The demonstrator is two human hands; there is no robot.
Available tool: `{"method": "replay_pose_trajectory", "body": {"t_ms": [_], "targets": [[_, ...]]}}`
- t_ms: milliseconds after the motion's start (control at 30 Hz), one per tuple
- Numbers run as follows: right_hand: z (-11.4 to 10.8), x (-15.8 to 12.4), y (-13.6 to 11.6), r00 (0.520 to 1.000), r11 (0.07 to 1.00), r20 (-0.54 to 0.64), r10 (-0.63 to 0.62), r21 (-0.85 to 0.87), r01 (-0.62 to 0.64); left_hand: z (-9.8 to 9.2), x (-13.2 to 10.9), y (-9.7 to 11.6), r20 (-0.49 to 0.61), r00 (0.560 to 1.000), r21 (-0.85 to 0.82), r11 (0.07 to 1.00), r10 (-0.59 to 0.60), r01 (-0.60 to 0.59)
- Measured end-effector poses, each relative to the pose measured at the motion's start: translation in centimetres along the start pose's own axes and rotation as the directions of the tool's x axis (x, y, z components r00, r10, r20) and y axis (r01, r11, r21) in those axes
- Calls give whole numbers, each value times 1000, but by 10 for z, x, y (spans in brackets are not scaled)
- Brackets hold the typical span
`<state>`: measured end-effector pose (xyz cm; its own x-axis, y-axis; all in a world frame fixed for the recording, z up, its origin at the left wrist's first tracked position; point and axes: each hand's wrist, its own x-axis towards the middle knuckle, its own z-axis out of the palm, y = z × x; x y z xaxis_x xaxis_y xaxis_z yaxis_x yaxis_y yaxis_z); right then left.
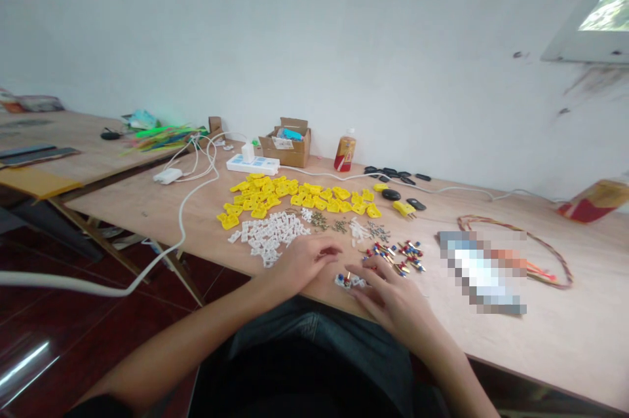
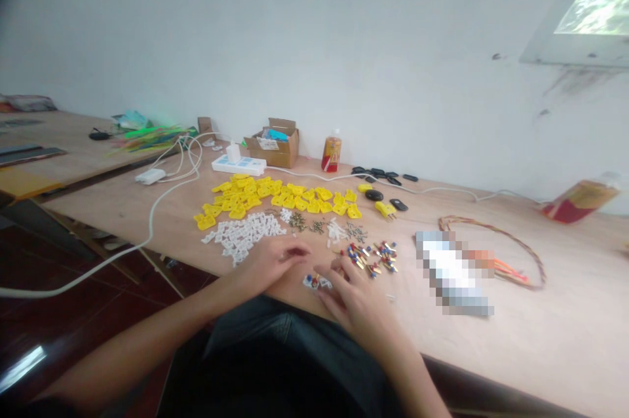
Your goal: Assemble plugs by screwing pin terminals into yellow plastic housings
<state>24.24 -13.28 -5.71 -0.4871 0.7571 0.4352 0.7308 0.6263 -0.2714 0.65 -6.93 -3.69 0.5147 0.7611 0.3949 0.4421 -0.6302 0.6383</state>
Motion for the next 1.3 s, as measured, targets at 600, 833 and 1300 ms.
{"method": "replay_pose_trajectory", "body": {"t_ms": [600, 833, 1300], "targets": [[-3, 2, 0, 1000, 1000, -12, -11, -6, 11, -35, 79, -37, 127, 990, 255, 967, -65, 31], [-3, 2, 1, 1000, 999, 4, -30, -22, 30, -30, 101, -42, 151, 988, 302, 953, -44, -4], [4, -2, 13, 996, 996, 29, 89, -23, -88, -35, 43, -2, 216, 976, 167, 983, 42, -79]]}}
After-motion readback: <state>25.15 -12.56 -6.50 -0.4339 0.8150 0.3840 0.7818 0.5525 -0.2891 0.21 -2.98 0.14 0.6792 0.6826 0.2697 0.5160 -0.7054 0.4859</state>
